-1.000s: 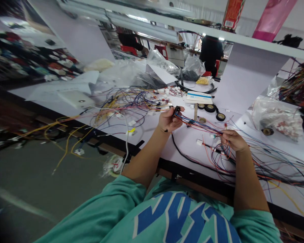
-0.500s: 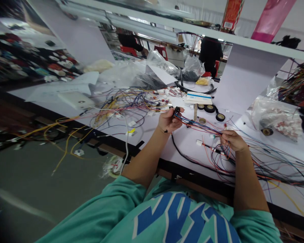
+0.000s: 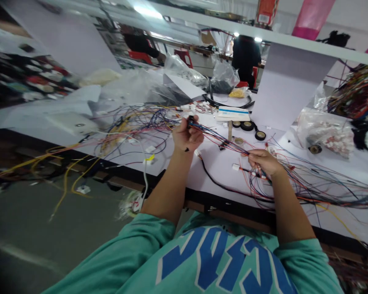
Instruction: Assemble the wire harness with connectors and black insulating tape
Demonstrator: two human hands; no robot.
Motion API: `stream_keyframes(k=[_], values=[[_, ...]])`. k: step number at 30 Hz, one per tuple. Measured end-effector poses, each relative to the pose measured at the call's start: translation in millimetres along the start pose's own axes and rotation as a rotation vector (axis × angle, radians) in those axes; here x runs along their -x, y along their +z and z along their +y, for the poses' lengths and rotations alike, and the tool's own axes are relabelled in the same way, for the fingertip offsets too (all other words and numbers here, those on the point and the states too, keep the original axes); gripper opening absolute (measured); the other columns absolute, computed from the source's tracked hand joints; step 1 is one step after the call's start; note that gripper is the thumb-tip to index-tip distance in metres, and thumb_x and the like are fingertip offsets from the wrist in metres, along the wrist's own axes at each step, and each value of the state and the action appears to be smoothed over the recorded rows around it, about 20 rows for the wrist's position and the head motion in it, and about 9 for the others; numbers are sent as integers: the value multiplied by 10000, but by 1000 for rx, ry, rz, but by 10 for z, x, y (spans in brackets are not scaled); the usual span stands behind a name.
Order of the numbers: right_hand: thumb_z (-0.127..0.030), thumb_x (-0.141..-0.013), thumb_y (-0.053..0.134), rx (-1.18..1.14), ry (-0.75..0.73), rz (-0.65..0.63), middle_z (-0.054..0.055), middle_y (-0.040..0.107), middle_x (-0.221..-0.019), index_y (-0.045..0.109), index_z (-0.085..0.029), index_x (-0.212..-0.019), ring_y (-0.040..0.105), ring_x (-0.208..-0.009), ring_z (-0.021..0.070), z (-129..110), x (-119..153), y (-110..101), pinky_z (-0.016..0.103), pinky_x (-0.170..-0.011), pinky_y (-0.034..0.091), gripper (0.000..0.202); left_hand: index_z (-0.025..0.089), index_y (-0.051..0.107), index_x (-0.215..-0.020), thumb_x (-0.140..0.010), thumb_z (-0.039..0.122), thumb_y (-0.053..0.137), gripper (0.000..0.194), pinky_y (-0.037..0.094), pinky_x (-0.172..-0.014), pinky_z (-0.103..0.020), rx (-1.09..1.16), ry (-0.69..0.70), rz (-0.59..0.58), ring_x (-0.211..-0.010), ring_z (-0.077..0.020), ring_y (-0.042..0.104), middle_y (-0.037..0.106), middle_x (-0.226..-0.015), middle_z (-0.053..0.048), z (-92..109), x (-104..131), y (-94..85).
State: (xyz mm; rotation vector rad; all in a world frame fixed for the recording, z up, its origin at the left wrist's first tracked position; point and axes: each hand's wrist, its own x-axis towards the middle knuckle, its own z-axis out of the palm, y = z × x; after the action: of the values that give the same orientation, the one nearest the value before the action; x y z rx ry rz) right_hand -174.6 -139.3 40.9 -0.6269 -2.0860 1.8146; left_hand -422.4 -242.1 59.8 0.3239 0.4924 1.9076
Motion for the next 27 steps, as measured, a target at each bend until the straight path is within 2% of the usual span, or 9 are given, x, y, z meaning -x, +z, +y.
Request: stream_keyframes(k=[5, 8, 12, 17, 22, 27], values=[[-446, -715, 622, 113, 49, -129, -75, 452, -506, 604, -142, -894, 409, -468, 66, -88, -38, 174, 217, -477, 300, 353, 183, 605, -744, -943, 473, 55, 653, 140, -274, -186, 96, 171, 71, -238, -50, 167, 321, -359, 54, 152, 31, -8], [-425, -708, 623, 156, 26, -105, -63, 502, -511, 591, -133, -842, 447, -497, 71, -137, -13, 153, 209, -495, 314, 323, 196, 595, -718, -938, 497, 69, 645, 140, -268, -186, 151, 242, 58, -236, -47, 164, 316, -361, 57, 220, 70, -18], [-424, -702, 624, 118, -67, -7, -38, 558, -551, 543, -145, -760, 504, -538, 79, -207, 28, 92, 203, -514, 344, 296, 191, 622, -800, -949, 462, 74, 629, 158, -272, -185, 240, 241, -33, -253, -49, 183, 349, -369, 49, 234, 90, -36], [-356, -691, 649, 133, -107, -5, -71, 497, -535, 526, -147, -779, 447, -480, 55, -416, 82, 30, 197, -490, 320, 258, 200, 629, -877, -961, 437, 125, 564, 136, -269, -164, 350, 211, -9, -268, -41, 185, 331, -372, 57, 198, 117, -6], [-251, -752, 600, 393, -58, 43, -81, 413, -549, 523, -141, -717, 360, -499, 35, -635, 152, -73, 187, -495, 260, 139, 213, 600, -969, -964, 432, 131, 517, 139, -280, -127, 437, 202, 24, -280, -26, 188, 302, -387, 69, 218, 180, 17], [-272, -800, 548, 578, 5, 0, -72, 401, -551, 502, -150, -688, 369, -521, 56, -541, 209, -174, 208, -548, 290, 172, 211, 583, -946, -963, 435, 125, 510, 150, -280, -126, 507, 269, 5, -276, -23, 199, 307, -379, 76, 286, 156, -37]])
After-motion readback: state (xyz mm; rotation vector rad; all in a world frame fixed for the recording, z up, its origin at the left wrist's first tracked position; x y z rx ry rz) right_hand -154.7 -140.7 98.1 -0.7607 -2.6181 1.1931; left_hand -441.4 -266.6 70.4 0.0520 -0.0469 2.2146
